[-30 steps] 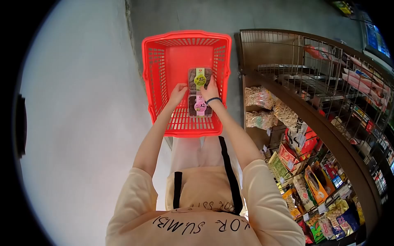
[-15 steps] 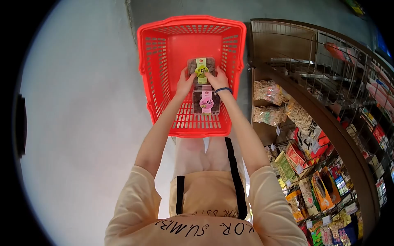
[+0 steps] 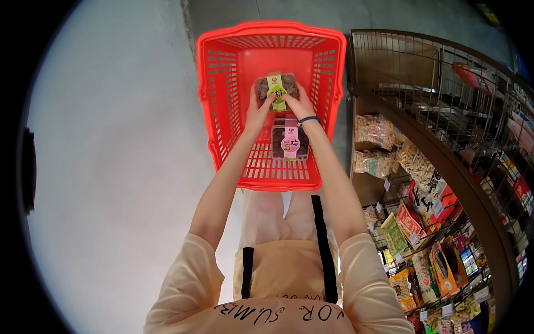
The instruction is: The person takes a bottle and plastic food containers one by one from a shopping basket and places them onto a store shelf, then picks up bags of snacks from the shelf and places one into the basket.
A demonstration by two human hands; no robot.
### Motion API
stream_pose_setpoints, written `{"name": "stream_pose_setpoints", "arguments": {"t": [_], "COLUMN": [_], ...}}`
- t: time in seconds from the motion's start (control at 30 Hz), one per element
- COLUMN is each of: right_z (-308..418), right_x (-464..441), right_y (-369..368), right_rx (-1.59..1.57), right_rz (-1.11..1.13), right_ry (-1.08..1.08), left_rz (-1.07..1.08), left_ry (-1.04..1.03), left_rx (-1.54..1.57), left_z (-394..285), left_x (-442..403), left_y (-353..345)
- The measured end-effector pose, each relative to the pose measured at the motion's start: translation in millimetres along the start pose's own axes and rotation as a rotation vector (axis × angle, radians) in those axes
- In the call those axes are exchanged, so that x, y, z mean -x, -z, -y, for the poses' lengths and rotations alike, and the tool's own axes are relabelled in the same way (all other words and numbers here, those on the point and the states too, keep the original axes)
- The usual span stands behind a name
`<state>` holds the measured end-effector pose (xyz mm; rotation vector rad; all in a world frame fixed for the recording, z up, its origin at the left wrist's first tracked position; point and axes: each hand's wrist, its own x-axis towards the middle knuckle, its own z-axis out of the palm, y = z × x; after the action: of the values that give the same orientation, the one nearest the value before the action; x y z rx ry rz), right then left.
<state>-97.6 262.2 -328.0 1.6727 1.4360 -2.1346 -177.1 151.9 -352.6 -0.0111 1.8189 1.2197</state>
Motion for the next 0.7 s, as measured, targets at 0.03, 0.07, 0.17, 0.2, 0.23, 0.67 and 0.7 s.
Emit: {"name": "stream_pose_setpoints", "arguments": {"t": [0.03,0.07,0.17,0.2,0.23,0.67,0.7], "right_z": [9,17,-13,6,20,118,121], "right_x": [5,11,-1,19,37,252,268], "right_y": [-4,-8,-19,-23,-25,-46,-46], "right_rx": [-0.027,-0.056,0.077,0.019,0.013,-0.264,-0.27], "right_rz": [0.001,0.002,-0.1,-0.097,-0.098,-0.202,-0.214], "right_ry": [0.045,0.09,0.402,0.433,0.447,0.596,0.625], "left_rz": [0.001,0.003,-0.103,-0.13,-0.131,0.031,0.043], "left_ry": [-0.104,-0.21,-0.354,-0.349,-0.364,-0.564,-0.593], "left_rx": [0.034,0.067,-0.139,-0.211,-0.214,-0.092,-0.091], "left_z": [-9,-18,-36,-60,-75,-187,-193], "left_x": [4,9,25,44,56,222,237], "left_y": [3,6,10,11,12,48,53]}}
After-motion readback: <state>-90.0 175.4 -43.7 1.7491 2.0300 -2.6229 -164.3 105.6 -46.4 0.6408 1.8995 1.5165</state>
